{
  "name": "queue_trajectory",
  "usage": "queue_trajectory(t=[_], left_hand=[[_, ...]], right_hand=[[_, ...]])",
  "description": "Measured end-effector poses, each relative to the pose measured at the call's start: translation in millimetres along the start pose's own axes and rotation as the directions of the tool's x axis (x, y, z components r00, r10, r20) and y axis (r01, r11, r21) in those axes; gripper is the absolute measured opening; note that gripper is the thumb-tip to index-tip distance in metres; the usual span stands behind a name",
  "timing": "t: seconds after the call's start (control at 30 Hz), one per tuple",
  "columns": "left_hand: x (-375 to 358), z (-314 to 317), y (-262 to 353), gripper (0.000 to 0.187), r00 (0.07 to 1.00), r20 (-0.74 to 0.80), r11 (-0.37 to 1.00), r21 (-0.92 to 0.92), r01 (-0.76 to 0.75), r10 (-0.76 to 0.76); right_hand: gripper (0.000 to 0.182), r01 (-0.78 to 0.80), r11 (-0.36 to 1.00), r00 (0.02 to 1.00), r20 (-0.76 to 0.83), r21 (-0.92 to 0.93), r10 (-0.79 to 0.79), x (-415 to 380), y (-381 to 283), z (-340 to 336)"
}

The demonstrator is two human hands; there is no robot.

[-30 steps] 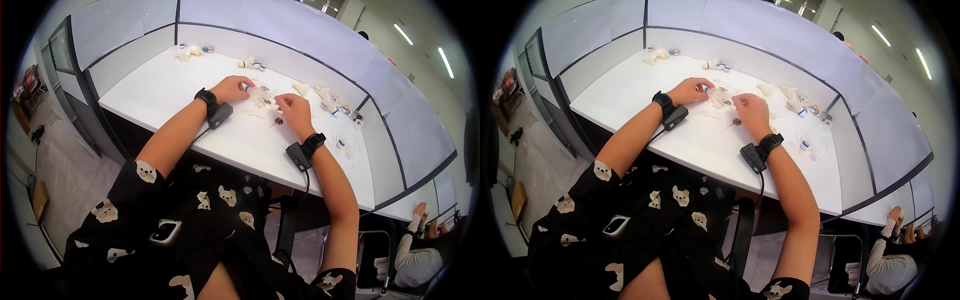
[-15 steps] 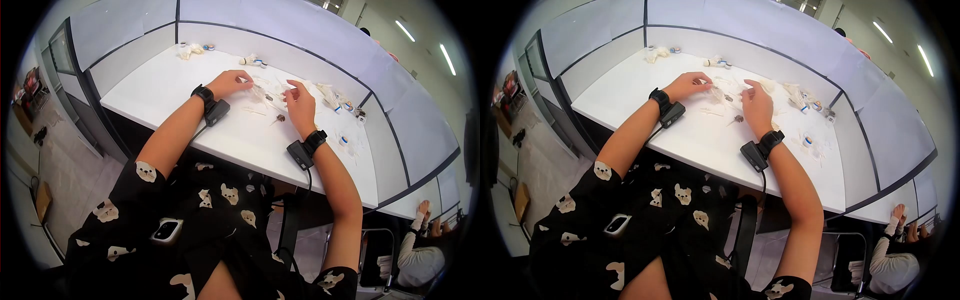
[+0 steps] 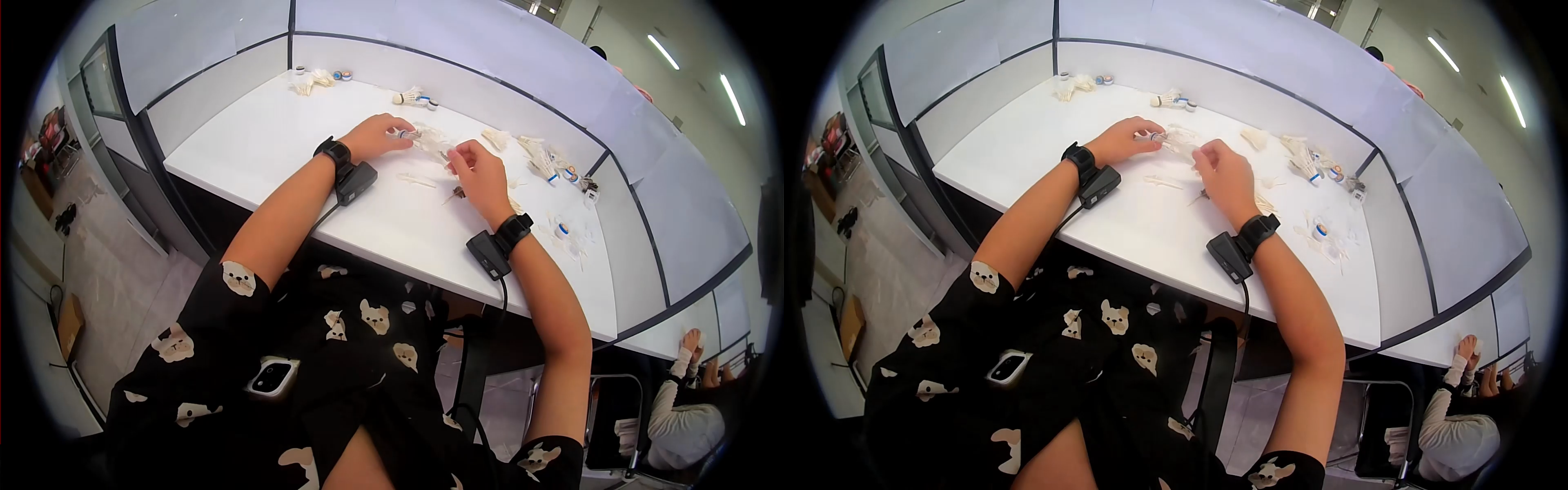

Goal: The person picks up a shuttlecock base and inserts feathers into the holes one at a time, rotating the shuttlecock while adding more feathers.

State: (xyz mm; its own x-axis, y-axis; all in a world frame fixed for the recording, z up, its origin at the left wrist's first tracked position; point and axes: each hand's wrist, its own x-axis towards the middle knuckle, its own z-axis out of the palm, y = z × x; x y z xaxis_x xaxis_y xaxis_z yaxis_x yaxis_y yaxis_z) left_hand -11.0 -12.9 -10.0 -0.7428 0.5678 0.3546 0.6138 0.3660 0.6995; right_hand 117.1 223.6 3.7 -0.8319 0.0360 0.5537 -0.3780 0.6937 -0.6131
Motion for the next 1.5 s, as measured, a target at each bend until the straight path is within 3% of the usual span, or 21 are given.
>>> queue_trajectory(t=[0.13, 0.4, 0.73, 1.5], left_hand=[[1.9, 2.4, -4.4, 0.041, 0.998, 0.033, 0.994, -0.097, 0.047, -0.044], [1.5, 2.2, 8.4, 0.041, 0.996, 0.090, 0.998, -0.058, 0.019, -0.013], [3.4, 3.2, 7.9, 0.043, 0.993, 0.113, 0.998, -0.053, -0.017, 0.023], [6.4, 2.5, 7.8, 0.044, 0.992, 0.121, 0.998, -0.057, -0.014, 0.021]], right_hand=[[0.025, -0.072, 0.996, 0.990, 0.114, -0.061, 0.079, -0.8, -2.1, -3.2], [0.031, -0.097, 0.974, 0.942, 0.298, -0.205, 0.157, -1.6, -6.3, -4.8], [0.030, -0.070, 0.945, 0.948, 0.275, -0.319, 0.163, -1.2, -11.2, -6.3], [0.031, -0.057, 0.944, 0.956, 0.254, -0.324, 0.145, 1.1, -12.9, -7.4]])
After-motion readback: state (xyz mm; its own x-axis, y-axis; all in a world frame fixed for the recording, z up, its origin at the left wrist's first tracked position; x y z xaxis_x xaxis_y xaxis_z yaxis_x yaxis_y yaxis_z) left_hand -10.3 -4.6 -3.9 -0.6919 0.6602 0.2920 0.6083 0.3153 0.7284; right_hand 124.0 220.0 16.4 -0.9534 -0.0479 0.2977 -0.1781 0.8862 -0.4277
